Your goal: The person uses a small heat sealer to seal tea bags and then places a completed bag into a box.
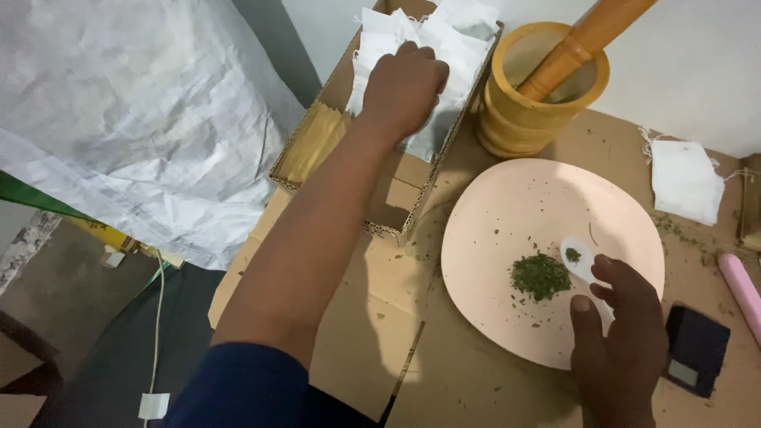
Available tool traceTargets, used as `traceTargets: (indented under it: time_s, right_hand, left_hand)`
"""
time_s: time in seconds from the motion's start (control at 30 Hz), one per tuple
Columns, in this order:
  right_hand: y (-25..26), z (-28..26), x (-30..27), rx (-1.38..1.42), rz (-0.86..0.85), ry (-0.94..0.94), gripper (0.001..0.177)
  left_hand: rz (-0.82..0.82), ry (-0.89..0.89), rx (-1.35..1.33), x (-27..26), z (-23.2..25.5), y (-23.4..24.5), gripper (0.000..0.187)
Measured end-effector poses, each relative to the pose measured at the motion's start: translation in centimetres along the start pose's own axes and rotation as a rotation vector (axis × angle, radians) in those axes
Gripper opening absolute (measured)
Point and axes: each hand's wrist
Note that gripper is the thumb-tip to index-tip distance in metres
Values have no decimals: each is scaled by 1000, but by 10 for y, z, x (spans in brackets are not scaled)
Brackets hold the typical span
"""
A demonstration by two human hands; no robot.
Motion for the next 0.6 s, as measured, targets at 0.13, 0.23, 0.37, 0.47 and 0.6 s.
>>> traceTargets:
  time_s: [0.13,0.23,0.37,0.47,0.6]
  right_hand:
    - [1,-6,3,41,4,2,35]
    - [0,0,2,9,15,69,35]
    - [-1,-4,2,74,43,30,35]
    - [1,-4,3,69,47,24,35]
    - [2,-1,4,125,54,-43,35]
  left_hand:
    - [-6,-21,3,-4,-6,19,12]
    - [-76,-18,-21,-11,-10,45,15]
    - [-137,0,-56,-19,-15,69,19]
    - [-105,3,-102,-21,-20,73,21]
    - [-34,-14,-253,-29,-18,89,27]
Point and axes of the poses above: each hand's wrist, its own x-axis towards the middle knuckle, its own y-axis out of the back of the hand, z = x × y, and after that the axes turned 10 degrees about y, right-handed
